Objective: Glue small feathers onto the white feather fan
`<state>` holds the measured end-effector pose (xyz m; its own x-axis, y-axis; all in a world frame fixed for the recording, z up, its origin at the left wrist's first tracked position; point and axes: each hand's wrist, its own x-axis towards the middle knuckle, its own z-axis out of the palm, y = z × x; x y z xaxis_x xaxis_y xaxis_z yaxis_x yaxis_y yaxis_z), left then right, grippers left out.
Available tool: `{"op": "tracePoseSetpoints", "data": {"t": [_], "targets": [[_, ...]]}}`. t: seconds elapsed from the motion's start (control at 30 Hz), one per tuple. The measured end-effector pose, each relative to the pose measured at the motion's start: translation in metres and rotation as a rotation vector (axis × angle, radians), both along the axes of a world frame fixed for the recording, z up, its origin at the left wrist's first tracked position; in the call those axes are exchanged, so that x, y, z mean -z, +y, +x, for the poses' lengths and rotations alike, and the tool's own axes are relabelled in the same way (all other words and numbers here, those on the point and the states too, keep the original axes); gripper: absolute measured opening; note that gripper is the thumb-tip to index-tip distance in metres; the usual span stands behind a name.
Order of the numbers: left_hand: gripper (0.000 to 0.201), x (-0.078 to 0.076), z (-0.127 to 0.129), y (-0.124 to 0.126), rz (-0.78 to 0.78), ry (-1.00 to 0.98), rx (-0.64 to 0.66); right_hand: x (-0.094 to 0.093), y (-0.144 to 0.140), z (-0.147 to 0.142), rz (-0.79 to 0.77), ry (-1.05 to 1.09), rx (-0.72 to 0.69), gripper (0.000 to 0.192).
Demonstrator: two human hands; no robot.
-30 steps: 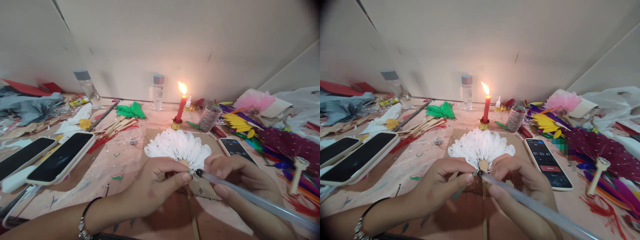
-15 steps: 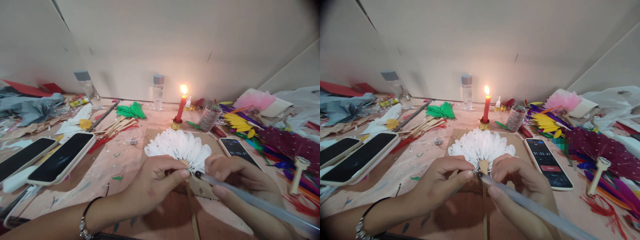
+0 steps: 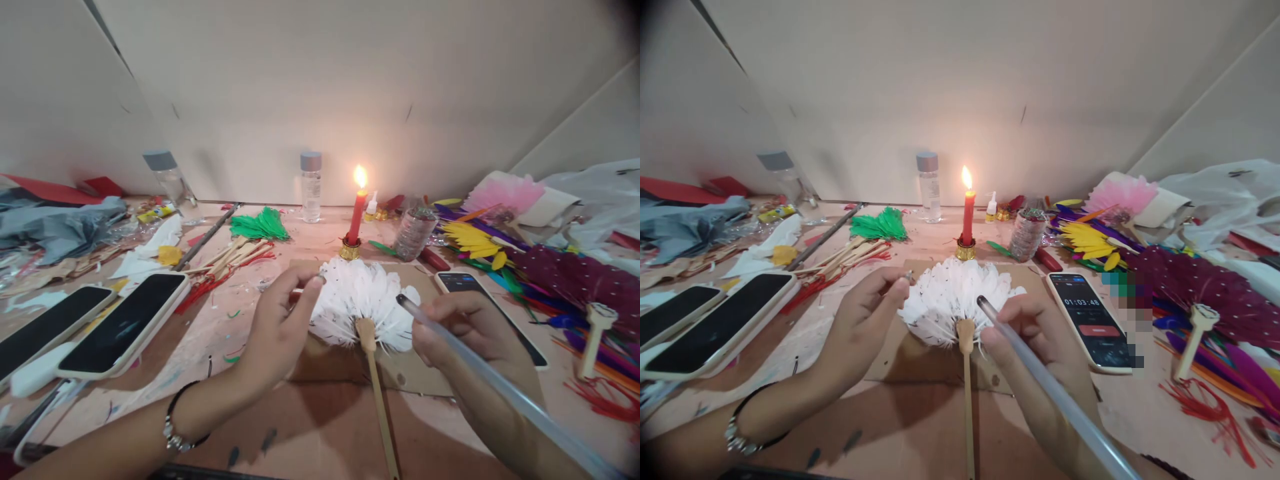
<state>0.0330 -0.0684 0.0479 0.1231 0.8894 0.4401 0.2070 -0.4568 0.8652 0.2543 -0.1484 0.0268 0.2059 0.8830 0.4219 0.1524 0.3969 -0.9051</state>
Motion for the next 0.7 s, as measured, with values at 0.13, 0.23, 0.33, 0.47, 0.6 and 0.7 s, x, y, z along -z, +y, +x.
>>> {"op": "tracePoseSetpoints", "data": {"t": [0.13,0.23,0.33,0.47,0.6,0.7], "targets": [[0.021,0.005,0.0,0.015,-0.045,-0.057,-0.012,0.01,0.004,-0.002,0.245,-0.3,-0.199,0.017],[0.02,0.008,-0.001,0.021,-0.043,0.013,0.003,0.031,0.012,-0.006,0.376,-0.524,-0.42,0.016],[0.022,0.011,-0.003,0.025,0.029,0.165,0.026,0.055,0.019,-0.013,0.367,-0.657,-0.652,0.034],[0.024,0.018,-0.004,0.031,0.15,0.331,0.065,0.059,0.018,-0.018,0.245,-0.611,-0.725,0.042],[0.022,0.012,-0.004,0.047,0.378,0.516,0.099,0.043,0.014,-0.018,0.204,-0.606,-0.73,0.037],[0.026,-0.009,0.003,0.063,0.56,0.782,0.223,0.041,0.015,-0.017,0.237,-0.609,-0.742,0.04]]}}
